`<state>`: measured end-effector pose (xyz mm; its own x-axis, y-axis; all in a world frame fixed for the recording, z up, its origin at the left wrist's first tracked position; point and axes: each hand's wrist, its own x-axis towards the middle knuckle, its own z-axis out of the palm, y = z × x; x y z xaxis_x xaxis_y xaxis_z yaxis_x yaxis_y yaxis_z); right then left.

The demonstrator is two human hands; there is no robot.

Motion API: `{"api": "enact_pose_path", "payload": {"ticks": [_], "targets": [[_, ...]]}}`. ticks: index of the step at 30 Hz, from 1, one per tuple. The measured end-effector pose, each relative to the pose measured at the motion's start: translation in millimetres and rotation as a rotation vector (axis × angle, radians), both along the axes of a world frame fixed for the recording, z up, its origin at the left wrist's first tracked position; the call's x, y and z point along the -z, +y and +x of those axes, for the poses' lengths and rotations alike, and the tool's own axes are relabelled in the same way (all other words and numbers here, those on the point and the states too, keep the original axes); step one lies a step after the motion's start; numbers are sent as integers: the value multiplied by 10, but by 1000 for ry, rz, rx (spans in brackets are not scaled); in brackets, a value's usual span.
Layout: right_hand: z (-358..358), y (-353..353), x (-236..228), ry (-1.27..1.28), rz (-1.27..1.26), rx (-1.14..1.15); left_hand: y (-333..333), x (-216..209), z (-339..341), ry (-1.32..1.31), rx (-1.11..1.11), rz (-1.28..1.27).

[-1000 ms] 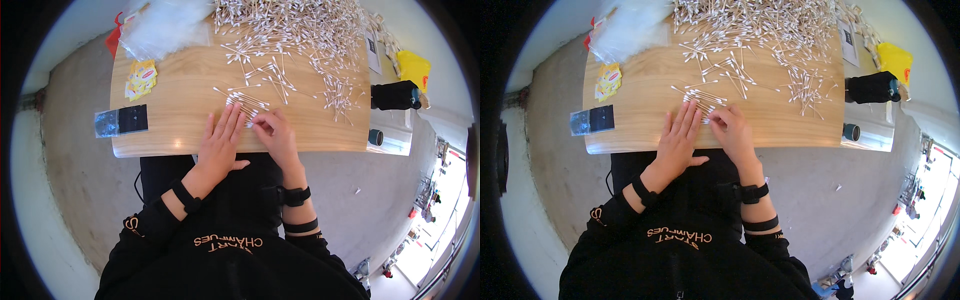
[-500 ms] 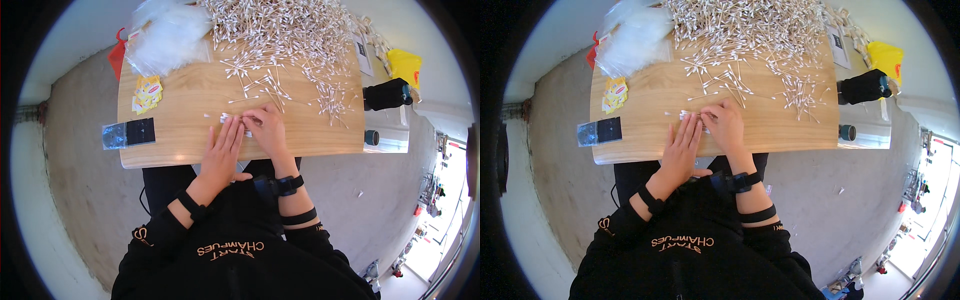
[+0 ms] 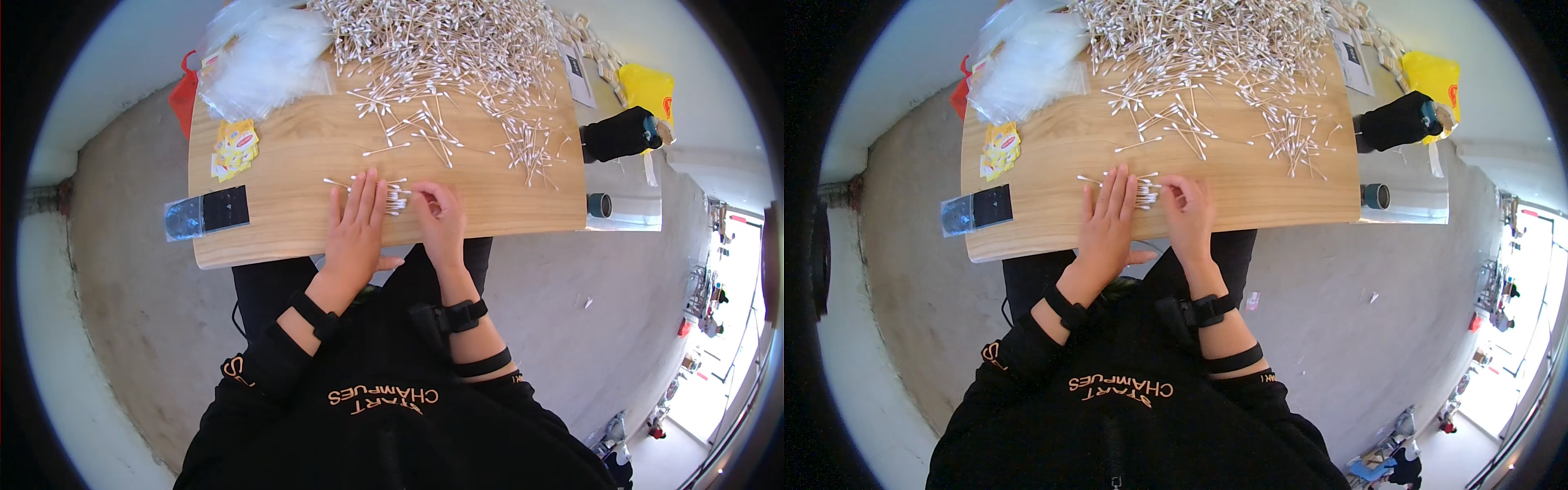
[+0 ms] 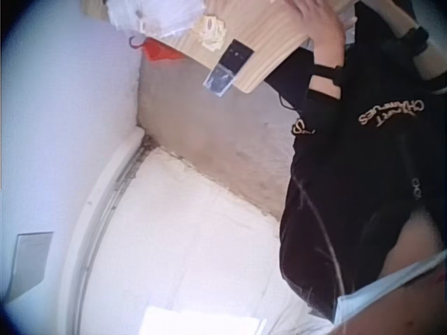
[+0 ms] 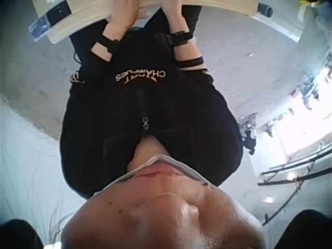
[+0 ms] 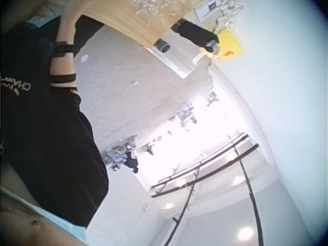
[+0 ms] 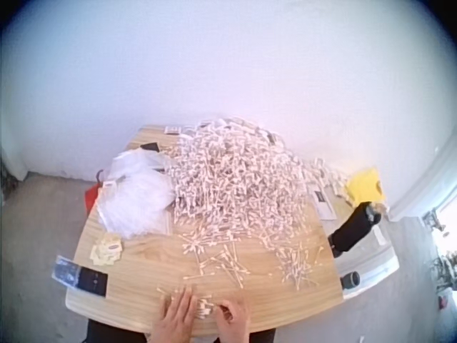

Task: Sorting and packaging cotton swabs into small plastic bags at a wooden table.

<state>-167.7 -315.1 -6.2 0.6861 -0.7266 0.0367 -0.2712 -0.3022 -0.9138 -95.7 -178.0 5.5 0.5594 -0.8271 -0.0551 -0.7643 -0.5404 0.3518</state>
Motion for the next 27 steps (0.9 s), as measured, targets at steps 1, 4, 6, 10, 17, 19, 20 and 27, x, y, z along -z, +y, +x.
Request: {"api": "enact_pose_path", "payload": {"ticks": [1, 4, 6, 10, 17, 19, 20, 27], "targets": [[-2, 14, -28, 37, 32, -118, 3, 1, 8, -7, -12, -11], [26, 80, -5, 14, -52, -142, -73, -23, 66, -37, -29, -6], [46, 98, 1, 46, -72, -137, -119, -29, 92, -61, -37, 10], [96, 72, -12, 140, -147, -102, -124, -7, 106, -48, -53, 3], [50, -5, -55, 197, -168, -206, -37, 23, 70, -9, -57, -55], [44, -19, -66, 151, -179, -281, 49, 83, 38, -17, -45, -47], [54, -34, -59, 149, -174, -268, 74, 112, 32, -24, -46, -42], [95, -49, -7, 109, -155, -184, -16, -12, 18, 1, -91, -63]]}}
